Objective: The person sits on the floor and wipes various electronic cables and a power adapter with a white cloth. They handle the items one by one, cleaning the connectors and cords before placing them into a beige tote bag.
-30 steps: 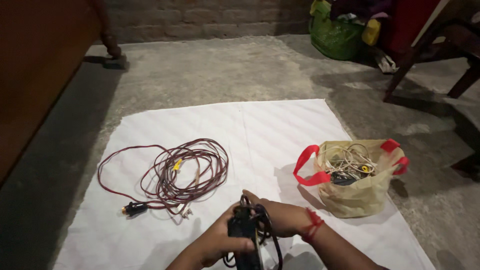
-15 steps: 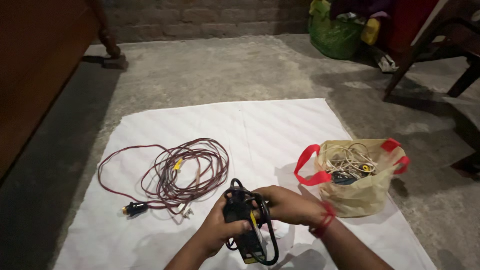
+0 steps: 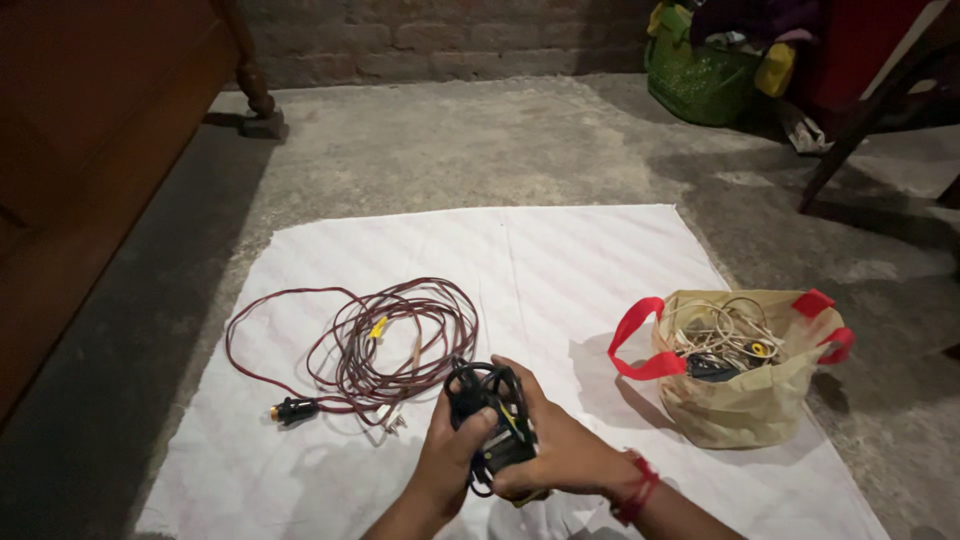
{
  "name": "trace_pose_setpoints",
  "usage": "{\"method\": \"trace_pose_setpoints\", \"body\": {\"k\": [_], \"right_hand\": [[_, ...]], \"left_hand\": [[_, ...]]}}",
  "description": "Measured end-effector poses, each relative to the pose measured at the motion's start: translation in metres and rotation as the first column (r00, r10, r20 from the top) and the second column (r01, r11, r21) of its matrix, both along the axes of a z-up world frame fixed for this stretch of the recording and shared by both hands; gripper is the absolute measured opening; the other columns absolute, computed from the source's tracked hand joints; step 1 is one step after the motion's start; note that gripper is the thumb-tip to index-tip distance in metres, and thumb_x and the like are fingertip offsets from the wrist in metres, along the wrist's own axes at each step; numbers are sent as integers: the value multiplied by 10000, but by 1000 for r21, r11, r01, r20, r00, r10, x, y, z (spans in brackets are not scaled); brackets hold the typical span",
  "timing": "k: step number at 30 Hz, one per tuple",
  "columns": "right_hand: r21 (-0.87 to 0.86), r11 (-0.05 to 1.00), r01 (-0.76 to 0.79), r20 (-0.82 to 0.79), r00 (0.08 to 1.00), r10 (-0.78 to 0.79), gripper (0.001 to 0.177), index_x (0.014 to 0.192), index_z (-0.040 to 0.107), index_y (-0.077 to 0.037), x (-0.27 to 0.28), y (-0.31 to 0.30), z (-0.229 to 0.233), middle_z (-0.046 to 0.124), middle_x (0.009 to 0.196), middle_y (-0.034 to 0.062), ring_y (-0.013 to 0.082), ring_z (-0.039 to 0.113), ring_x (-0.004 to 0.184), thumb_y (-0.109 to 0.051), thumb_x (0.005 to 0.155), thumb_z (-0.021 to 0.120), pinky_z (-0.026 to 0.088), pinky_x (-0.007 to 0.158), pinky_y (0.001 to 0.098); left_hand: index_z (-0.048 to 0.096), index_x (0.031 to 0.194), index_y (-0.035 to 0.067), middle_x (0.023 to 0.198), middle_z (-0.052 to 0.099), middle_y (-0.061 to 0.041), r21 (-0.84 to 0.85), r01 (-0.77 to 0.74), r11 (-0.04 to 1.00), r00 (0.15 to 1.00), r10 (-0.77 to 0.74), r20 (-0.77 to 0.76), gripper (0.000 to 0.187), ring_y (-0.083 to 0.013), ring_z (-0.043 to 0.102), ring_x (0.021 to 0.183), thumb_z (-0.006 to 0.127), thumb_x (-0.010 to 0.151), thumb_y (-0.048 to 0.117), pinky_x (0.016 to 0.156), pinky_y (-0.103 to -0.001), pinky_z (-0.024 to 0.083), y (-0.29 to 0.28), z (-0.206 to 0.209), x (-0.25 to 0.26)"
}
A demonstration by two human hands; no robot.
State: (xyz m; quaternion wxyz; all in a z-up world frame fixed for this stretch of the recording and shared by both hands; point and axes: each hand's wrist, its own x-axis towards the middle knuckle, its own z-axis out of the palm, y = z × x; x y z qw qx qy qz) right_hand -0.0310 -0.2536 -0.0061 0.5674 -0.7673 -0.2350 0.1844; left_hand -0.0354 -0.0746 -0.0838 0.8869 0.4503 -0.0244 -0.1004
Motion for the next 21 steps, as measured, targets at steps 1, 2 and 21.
{"method": "trace_pose_setpoints", "body": {"k": [1,2,21], "right_hand": [[-42,996,73,-13,997,-73,1337,1618,118,-130,-3,6,0,594,1417,125,258,625,1282,-382,575,916,493,1058,343],[-52,993,109,10,994,-108,1359,1620,96,-130,-4,11,1,622,1379,125,258,650,1242,-367,563,916,506,1040,337],[17,908,419,-35,908,-418,861,1366,479,-129,-13,25,-3,711,1011,80,151,691,812,-165,576,819,582,706,296]], "left_hand": [[498,1353,98,1153,628,-69,-4,-11,1000,999,11,-31,562,-172,653,1012,713,842,186,864,-344,587,-3,1,-3],[485,1362,118,1157,622,-69,-10,-23,1000,998,23,-61,567,-174,654,1009,708,846,191,852,-342,587,-6,2,-6],[289,1526,162,1383,552,-75,306,150,940,987,-159,3,781,-160,574,1236,485,932,630,1029,-299,468,-8,3,8]]}}
